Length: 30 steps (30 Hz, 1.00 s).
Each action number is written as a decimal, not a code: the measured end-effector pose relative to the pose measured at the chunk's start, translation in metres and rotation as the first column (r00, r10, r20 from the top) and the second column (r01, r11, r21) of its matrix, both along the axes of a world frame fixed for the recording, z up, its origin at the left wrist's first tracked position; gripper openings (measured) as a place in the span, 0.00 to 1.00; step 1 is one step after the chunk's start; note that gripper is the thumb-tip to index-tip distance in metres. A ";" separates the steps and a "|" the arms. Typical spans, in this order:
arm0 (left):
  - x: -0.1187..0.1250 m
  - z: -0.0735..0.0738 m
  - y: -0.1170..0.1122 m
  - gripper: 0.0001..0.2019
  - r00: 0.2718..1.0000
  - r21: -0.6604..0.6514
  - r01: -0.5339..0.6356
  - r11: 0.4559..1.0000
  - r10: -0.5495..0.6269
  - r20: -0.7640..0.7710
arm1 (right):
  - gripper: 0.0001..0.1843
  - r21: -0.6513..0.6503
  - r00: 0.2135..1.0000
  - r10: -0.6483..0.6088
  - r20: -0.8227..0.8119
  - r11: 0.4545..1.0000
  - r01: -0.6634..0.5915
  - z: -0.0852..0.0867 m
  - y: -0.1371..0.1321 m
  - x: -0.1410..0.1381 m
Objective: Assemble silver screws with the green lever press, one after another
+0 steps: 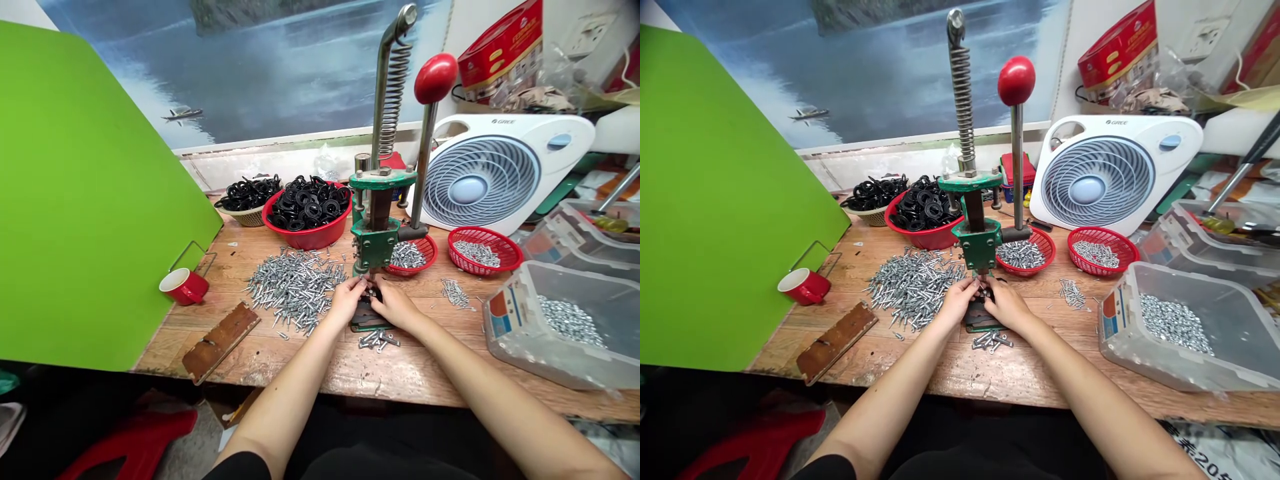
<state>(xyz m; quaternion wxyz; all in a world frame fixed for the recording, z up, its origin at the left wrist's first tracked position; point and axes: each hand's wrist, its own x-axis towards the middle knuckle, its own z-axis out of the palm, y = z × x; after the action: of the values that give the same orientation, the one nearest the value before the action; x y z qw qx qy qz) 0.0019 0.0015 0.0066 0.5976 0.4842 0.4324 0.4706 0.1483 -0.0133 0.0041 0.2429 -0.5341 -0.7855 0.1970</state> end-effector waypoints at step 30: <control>-0.044 -0.007 -0.053 0.12 0.599 0.458 0.165 0.874 0.280 -0.750 | 0.16 0.205 0.986 -0.166 -0.033 0.964 0.169 -0.003 -0.004 0.038</control>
<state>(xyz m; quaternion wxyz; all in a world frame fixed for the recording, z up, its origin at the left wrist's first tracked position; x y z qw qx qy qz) -0.0421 -0.0514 -0.0008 0.1836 0.7604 0.5370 0.3157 0.1860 -0.0175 0.0014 0.3190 -0.5688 -0.7518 0.0972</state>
